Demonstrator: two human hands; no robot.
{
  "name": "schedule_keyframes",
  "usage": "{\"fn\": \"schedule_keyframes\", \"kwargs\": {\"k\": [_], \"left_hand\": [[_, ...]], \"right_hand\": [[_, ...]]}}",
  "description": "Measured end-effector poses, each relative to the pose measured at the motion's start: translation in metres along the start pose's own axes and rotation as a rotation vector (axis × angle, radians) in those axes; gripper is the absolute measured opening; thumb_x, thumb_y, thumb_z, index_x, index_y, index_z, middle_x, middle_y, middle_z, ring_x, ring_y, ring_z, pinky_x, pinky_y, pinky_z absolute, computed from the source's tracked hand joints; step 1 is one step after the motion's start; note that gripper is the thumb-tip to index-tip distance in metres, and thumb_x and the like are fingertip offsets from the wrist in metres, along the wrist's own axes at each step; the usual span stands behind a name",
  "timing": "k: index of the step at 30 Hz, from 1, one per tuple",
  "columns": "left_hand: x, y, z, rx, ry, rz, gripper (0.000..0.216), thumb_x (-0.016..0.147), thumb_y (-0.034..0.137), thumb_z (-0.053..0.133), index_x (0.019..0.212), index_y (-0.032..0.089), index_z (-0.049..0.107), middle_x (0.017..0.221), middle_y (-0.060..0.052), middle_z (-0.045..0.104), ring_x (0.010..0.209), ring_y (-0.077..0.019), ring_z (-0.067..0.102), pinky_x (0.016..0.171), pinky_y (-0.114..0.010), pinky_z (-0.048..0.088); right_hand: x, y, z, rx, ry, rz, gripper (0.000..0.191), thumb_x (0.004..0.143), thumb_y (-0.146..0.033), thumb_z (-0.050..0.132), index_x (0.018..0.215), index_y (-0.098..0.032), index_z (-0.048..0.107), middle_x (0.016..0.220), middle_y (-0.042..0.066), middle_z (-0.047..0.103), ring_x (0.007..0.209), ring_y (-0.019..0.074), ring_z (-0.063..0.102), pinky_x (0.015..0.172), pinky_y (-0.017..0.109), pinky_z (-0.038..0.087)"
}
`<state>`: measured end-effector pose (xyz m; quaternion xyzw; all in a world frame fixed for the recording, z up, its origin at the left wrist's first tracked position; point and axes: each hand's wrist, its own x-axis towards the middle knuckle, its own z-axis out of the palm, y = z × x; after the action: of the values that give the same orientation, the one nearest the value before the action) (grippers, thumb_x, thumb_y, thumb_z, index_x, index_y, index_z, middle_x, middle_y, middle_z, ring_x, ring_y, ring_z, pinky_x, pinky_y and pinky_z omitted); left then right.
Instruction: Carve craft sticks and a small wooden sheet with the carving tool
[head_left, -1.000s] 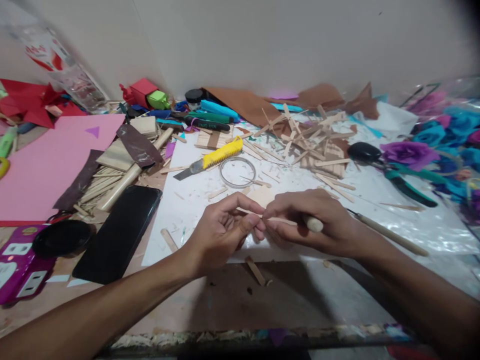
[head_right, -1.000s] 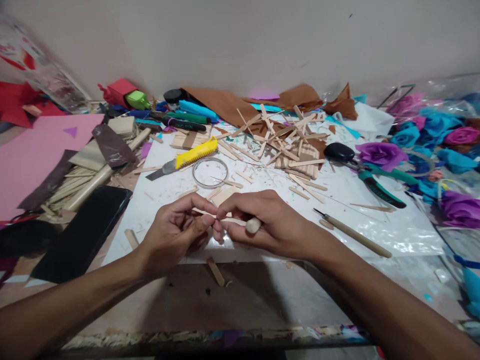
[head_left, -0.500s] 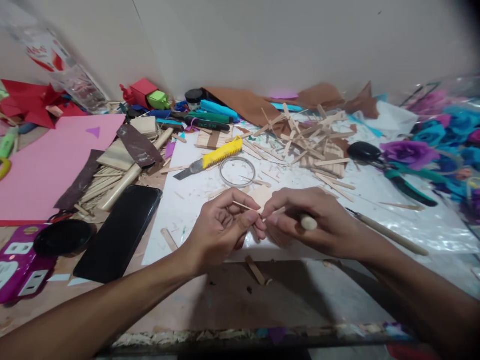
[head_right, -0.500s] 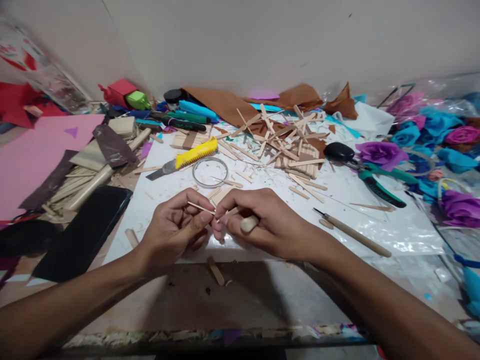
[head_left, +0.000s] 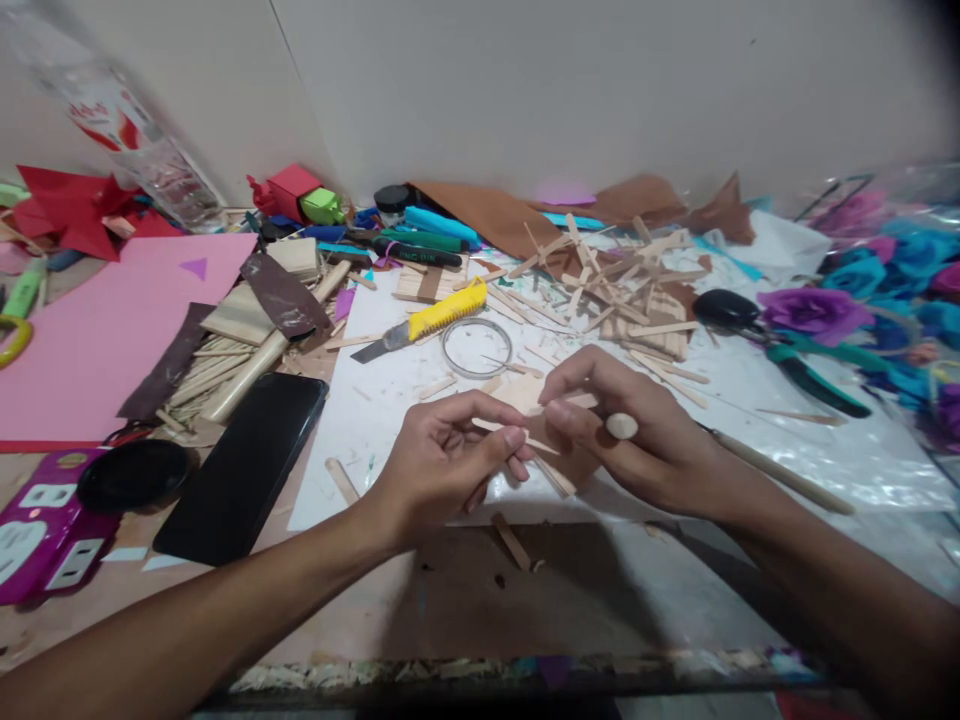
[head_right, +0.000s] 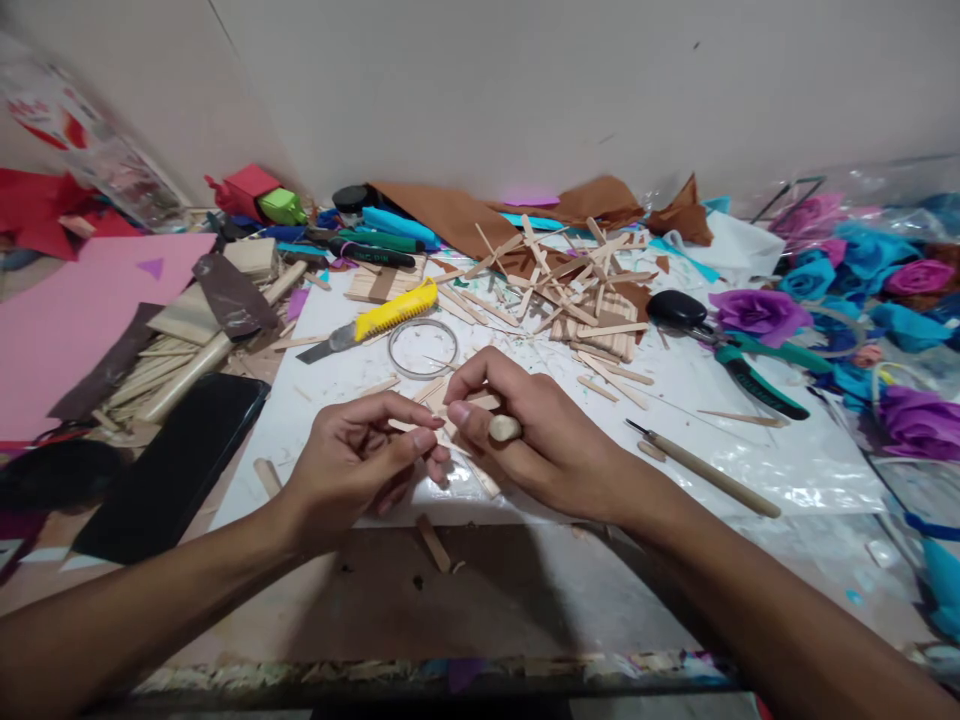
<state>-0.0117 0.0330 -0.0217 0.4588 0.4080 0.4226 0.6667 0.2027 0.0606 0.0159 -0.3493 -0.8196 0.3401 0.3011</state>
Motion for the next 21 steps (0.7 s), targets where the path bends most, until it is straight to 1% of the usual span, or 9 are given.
{"fn": "schedule_keyframes", "kwargs": {"k": [2,4,7,9,11,13,15,17,21], "left_hand": [[-0.002,-0.001,0.0,0.029,0.002,0.008,0.031,0.088,0.042,0.081,0.098,0.014,0.071,0.069,-0.005,0.076,0.035,-0.0047,0.047,0.034,-0.016,0.036],[-0.002,-0.001,0.0,0.054,0.004,0.047,0.028,0.09,0.041,0.079,0.097,0.015,0.072,0.068,-0.004,0.075,0.037,-0.0045,0.048,0.035,-0.016,0.036],[-0.003,-0.001,-0.001,0.098,0.027,0.085,0.026,0.092,0.04,0.077,0.092,0.015,0.073,0.066,-0.003,0.074,0.037,-0.0038,0.046,0.035,-0.016,0.036],[-0.003,0.0,-0.001,0.128,0.066,0.091,0.025,0.093,0.04,0.076,0.09,0.015,0.072,0.066,-0.002,0.073,0.038,-0.0037,0.047,0.036,-0.016,0.036],[-0.004,0.0,0.001,0.156,0.118,0.1,0.023,0.094,0.037,0.075,0.087,0.015,0.071,0.066,-0.001,0.072,0.042,-0.0047,0.053,0.04,-0.014,0.04],[-0.006,0.001,0.003,0.186,0.167,0.102,0.021,0.094,0.033,0.074,0.085,0.015,0.07,0.066,-0.001,0.072,0.049,-0.0066,0.061,0.045,-0.014,0.046],[-0.008,0.001,0.005,0.221,0.2,0.1,0.02,0.094,0.032,0.074,0.084,0.015,0.07,0.066,-0.001,0.071,0.054,-0.0081,0.065,0.048,-0.014,0.048],[-0.009,0.001,0.006,0.26,0.218,0.111,0.021,0.094,0.033,0.073,0.083,0.015,0.07,0.065,0.0,0.07,0.054,-0.0083,0.064,0.048,-0.013,0.048],[-0.01,0.001,0.007,0.34,0.235,0.151,0.022,0.095,0.031,0.07,0.081,0.015,0.069,0.06,0.0,0.067,0.05,-0.0072,0.06,0.045,-0.013,0.044]], "right_hand": [[0.0,0.0,0.001,0.025,-0.053,0.007,0.012,0.108,-0.03,0.052,0.108,-0.02,0.057,0.086,0.002,0.068,0.07,0.0131,0.059,0.062,0.022,0.045],[0.0,0.0,0.0,0.038,-0.106,-0.003,0.012,0.108,-0.031,0.053,0.11,-0.019,0.057,0.089,0.003,0.071,0.073,0.0132,0.062,0.065,0.022,0.046],[0.001,0.0,-0.002,-0.029,-0.128,-0.056,0.014,0.107,-0.031,0.054,0.108,-0.019,0.062,0.084,0.001,0.071,0.068,0.011,0.06,0.064,0.02,0.043],[0.002,0.0,-0.002,-0.118,-0.124,-0.081,0.017,0.106,-0.031,0.055,0.099,-0.019,0.065,0.073,-0.002,0.066,0.059,0.0092,0.053,0.058,0.02,0.038],[0.002,0.0,0.0,-0.224,-0.111,-0.09,0.024,0.106,-0.031,0.054,0.088,-0.018,0.065,0.061,-0.004,0.059,0.051,0.0085,0.046,0.053,0.022,0.032],[0.001,0.0,0.004,-0.345,-0.068,-0.1,0.029,0.105,-0.031,0.052,0.082,-0.018,0.064,0.054,-0.005,0.054,0.046,0.0089,0.042,0.05,0.024,0.027],[0.0,-0.001,0.01,-0.467,-0.006,-0.104,0.032,0.104,-0.03,0.052,0.077,-0.019,0.063,0.05,-0.004,0.051,0.043,0.0099,0.041,0.049,0.027,0.023],[-0.001,-0.001,0.015,-0.558,0.028,-0.108,0.032,0.104,-0.028,0.05,0.075,-0.019,0.062,0.05,-0.002,0.054,0.042,0.0109,0.042,0.05,0.028,0.021],[-0.003,-0.004,0.022,-0.651,0.025,-0.155,0.036,0.107,-0.028,0.043,0.079,-0.017,0.063,0.056,0.001,0.063,0.041,0.0116,0.044,0.049,0.03,0.019]]}}
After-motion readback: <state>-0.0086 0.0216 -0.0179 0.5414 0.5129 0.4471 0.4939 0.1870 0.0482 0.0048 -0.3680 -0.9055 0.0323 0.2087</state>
